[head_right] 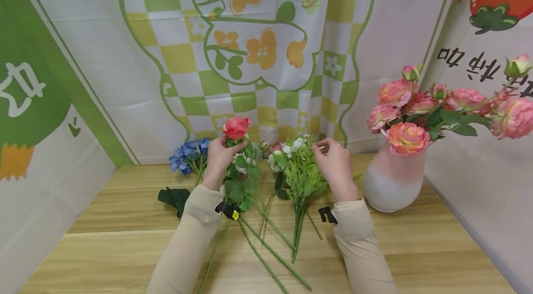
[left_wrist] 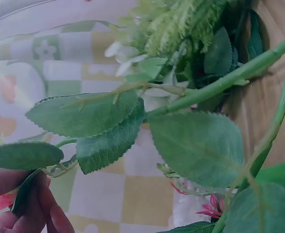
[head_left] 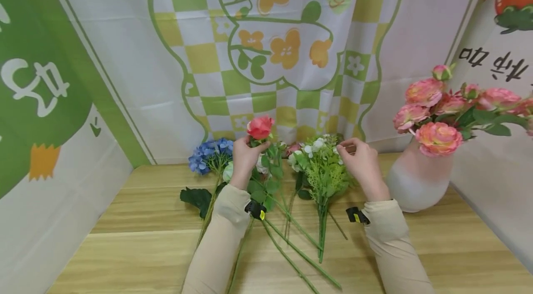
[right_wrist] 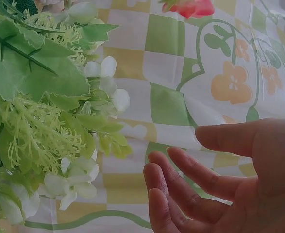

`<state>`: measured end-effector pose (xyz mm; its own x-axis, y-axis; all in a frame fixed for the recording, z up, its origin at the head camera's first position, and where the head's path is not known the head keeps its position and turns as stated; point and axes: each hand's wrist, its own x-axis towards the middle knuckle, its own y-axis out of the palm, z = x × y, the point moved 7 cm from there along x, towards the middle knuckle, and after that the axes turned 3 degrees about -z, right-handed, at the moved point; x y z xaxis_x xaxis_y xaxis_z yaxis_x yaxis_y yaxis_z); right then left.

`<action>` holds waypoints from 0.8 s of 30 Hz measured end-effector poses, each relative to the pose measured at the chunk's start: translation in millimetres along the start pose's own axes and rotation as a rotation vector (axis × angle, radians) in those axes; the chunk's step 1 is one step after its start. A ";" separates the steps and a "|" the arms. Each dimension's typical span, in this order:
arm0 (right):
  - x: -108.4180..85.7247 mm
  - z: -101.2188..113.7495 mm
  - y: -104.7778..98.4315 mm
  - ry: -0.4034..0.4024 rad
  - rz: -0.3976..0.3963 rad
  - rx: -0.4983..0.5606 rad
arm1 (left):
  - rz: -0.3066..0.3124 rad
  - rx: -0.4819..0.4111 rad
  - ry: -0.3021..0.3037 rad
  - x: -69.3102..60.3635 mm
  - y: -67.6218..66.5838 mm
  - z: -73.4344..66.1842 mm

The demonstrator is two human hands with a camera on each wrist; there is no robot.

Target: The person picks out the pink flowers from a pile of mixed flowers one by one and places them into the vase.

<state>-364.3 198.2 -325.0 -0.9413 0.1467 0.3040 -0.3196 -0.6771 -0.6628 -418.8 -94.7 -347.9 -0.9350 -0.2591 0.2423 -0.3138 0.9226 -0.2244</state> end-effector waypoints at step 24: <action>-15.7 40.6 2.6 -0.139 -0.112 0.028 | -0.116 -0.174 0.129 -35.5 -29.5 -23.6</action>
<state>-345.9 164.9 -303.7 -0.8755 0.1222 0.4676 -0.4164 -0.6820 -0.6013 -372.4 -106.0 -327.6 -0.8621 -0.3379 0.3776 -0.3741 0.9271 -0.0247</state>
